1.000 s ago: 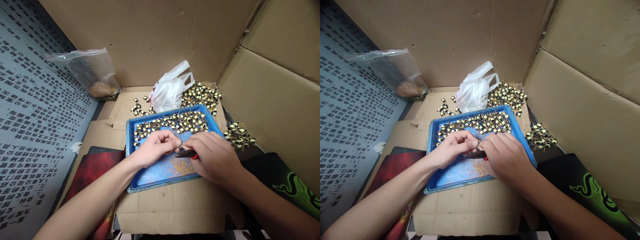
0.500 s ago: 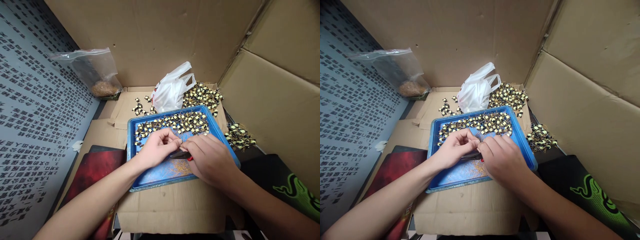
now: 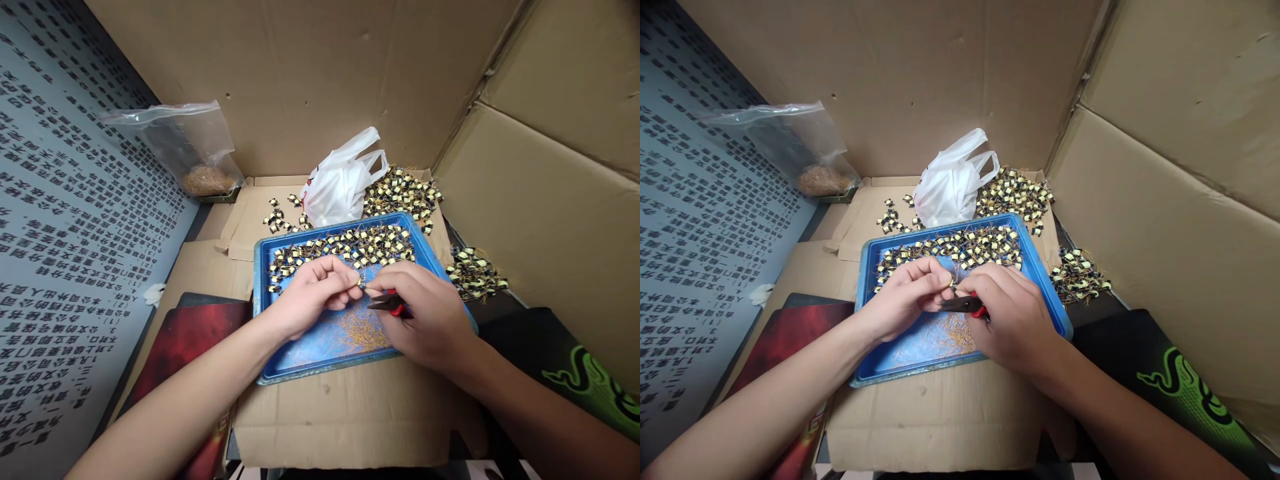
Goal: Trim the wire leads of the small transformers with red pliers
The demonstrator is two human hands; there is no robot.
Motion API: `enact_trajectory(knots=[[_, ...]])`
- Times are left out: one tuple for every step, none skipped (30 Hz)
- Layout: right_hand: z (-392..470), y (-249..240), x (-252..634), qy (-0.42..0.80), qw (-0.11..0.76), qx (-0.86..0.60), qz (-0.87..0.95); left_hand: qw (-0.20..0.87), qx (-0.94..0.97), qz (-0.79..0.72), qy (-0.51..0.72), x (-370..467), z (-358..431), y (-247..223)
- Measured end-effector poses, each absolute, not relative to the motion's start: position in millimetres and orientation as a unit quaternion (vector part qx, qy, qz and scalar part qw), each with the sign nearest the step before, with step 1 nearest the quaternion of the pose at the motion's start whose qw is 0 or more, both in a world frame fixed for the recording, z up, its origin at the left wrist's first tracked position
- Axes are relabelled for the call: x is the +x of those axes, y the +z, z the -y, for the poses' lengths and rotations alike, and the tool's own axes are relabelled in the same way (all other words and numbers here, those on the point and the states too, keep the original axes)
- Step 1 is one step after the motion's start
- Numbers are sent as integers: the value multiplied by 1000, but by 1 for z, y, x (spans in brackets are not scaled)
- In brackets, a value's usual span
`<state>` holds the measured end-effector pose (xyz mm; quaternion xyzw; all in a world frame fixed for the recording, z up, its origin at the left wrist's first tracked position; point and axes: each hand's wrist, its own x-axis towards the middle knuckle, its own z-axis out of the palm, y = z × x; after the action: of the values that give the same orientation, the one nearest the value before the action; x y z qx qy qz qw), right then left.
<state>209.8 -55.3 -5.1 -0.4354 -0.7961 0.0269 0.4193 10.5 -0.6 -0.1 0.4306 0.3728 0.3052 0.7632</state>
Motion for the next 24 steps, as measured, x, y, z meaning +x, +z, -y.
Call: enact_trajectory(knots=[[55,-5,210,40,423,-436,793,766,426,-371,307,11,0,0],[55,-6,210,55,427,-436,790,768,423,-370,308,11,0,0],[55,-6,209,71,432,-436,786,769,421,-370,308,11,0,0],[55,-6,209,87,437,-435,782,769,420,-370,308,11,0,0],[55,-5,209,103,442,-436,777,769,421,-370,308,11,0,0],[55,-5,208,117,447,-438,771,768,423,-369,309,11,0,0],[55,-4,208,131,453,-441,764,766,425,-368,310,11,0,0],[54,-4,208,144,458,-444,757,766,427,-367,311,11,0,0],[54,-4,207,155,461,-448,750,766,428,-365,312,11,0,0],[54,-3,207,166,464,-451,744,767,427,-363,313,11,0,0],[54,-3,206,177,464,-455,739,769,425,-360,314,11,0,0],[54,-2,205,188,463,-459,735,772,421,-357,316,11,0,0],[54,-2,205,200,459,-465,731,775,417,-352,318,11,0,0],[53,-2,204,212,454,-470,727,779,412,-347,320,11,0,0],[53,-2,204,224,448,-475,723,783,408,-342,322,11,0,0],[53,-2,203,236,443,-479,720,788,403,-337,321,11,0,1],[53,-2,203,247,437,-485,716,792,400,-334,320,11,0,1],[52,-2,203,258,432,-491,711,795,397,-331,317,11,0,2],[52,-2,203,270,428,-497,705,799,394,-330,313,10,0,2],[51,-2,204,284,425,-503,697,802,393,-329,308,10,0,2],[50,-2,204,299,423,-507,689,803,394,-327,304,10,0,3],[50,-2,205,312,423,-510,681,803,397,-326,301,9,0,3],[49,-1,206,321,422,-511,676,801,403,-326,299,9,0,3],[48,-1,207,324,420,-513,675,796,412,-328,298,9,-1,3]])
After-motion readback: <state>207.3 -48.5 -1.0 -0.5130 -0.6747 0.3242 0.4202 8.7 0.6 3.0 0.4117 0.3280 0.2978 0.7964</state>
